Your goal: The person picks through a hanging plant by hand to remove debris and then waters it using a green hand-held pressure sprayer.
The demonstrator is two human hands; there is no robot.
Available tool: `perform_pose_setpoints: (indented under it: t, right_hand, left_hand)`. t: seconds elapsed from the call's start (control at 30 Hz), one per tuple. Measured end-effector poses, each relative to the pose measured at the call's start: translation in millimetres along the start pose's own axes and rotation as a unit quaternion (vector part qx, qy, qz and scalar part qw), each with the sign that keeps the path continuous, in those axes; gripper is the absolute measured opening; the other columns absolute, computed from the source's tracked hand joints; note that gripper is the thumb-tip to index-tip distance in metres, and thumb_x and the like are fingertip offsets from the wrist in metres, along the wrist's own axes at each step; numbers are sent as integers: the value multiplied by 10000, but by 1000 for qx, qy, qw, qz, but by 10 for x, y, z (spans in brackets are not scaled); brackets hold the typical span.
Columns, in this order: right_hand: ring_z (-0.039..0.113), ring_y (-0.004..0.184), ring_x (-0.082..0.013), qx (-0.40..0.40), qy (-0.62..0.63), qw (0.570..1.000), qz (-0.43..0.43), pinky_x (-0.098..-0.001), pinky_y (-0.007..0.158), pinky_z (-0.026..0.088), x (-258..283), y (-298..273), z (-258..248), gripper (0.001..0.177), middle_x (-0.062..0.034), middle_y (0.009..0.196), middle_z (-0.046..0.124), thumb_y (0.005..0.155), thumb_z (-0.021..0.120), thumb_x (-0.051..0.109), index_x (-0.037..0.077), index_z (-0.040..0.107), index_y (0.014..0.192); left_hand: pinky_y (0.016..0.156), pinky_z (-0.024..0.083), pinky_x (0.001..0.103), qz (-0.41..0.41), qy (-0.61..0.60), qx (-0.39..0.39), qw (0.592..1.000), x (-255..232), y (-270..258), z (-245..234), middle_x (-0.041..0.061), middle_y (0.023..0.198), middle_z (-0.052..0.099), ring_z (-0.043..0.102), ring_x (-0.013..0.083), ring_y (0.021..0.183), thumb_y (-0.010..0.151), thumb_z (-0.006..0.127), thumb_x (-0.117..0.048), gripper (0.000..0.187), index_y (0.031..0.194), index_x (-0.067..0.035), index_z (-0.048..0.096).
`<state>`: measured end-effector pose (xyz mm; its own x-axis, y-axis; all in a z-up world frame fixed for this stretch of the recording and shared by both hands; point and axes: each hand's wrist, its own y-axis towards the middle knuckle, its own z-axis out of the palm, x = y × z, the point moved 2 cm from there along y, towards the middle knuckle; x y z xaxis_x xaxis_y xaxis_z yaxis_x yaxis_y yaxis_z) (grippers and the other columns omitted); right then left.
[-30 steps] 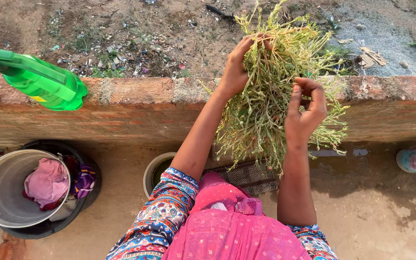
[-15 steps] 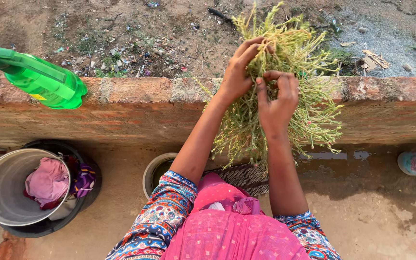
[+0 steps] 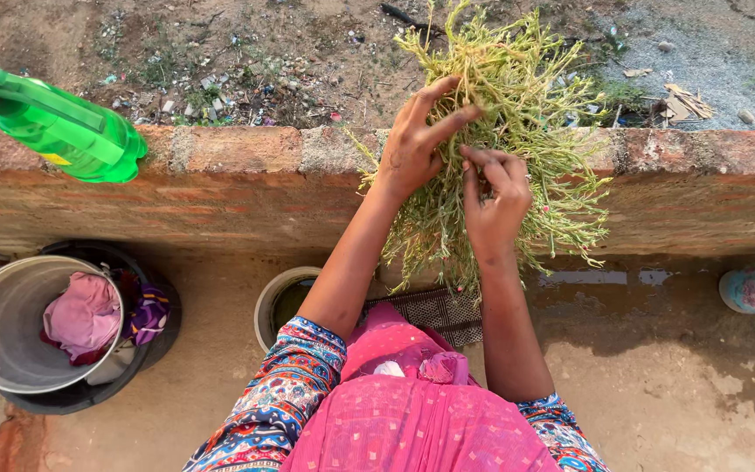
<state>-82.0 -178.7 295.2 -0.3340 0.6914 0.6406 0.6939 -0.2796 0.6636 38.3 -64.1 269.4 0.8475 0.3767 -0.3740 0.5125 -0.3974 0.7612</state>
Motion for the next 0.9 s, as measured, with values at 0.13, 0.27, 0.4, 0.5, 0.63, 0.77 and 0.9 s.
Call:
perform_pose_setpoints:
  t: [0.13, 0.27, 0.4, 0.5, 0.63, 0.77, 0.9]
  right_hand:
    - [636, 964, -193, 19, -52, 998, -10, -341, 794, 527, -5, -117, -96, 219, -86, 1030, 691, 951, 721, 8, 64, 808, 1144]
    - [642, 830, -162, 27, -31, 998, 47, -315, 717, 508, -117, -117, -185, 139, -51, 980, 744, 958, 773, 86, 66, 795, 1094]
    - [615, 748, -152, 28, -4, 996, 81, -308, 674, 490, -189, -108, -251, 126, -44, 898, 727, 949, 814, 166, 56, 777, 999]
    - [605, 779, -152, 30, -7, 997, 64, -308, 681, 475, -216, -65, -297, 149, -49, 923, 695, 1004, 787, 192, 51, 743, 983]
    - [576, 862, -170, 4, -36, 999, 19, -307, 699, 454, -129, 115, -295, 110, -48, 1016, 663, 1075, 717, 183, 78, 699, 1101]
    - [565, 1034, -193, 4, -77, 996, -47, -320, 807, 486, -45, 511, -167, 130, -44, 1183, 666, 1102, 660, 123, 127, 687, 1229]
    - [557, 1161, -239, 33, -73, 997, -22, -388, 996, 494, -152, 626, -69, 235, -74, 1278, 637, 1081, 657, 125, 103, 657, 1315]
  left_hand:
    - [1180, 437, 483, 12, 9, 20, 1000, 19, -101, -11, 63, 1550, 475, 481, 317, 1446, 778, 703, 89, 537, 1243, -180, 710]
    - [1184, 415, 494, -9, 4, 39, 999, -12, -177, -46, 70, 1524, 500, 452, 325, 1459, 703, 666, 112, 527, 1166, -135, 723]
    - [1184, 410, 502, -14, 6, 45, 999, -39, -198, -74, 65, 1516, 514, 437, 322, 1454, 690, 678, 93, 493, 1130, -124, 726]
    - [1185, 405, 504, -5, 22, 56, 998, -55, -200, -76, 44, 1501, 515, 440, 299, 1454, 715, 686, 78, 461, 1125, -127, 734]
    - [1198, 406, 493, -3, 34, 64, 997, -101, -192, -71, 27, 1499, 523, 437, 281, 1470, 698, 688, 96, 455, 1089, -131, 735]
    - [1204, 398, 487, -3, 32, 65, 997, -123, -179, -73, 28, 1484, 531, 438, 280, 1455, 669, 696, 101, 468, 1074, -130, 741]
    - [1210, 416, 452, -25, 1, 61, 998, -101, -237, -102, 17, 1482, 547, 459, 271, 1462, 677, 693, 120, 475, 1080, -124, 754]
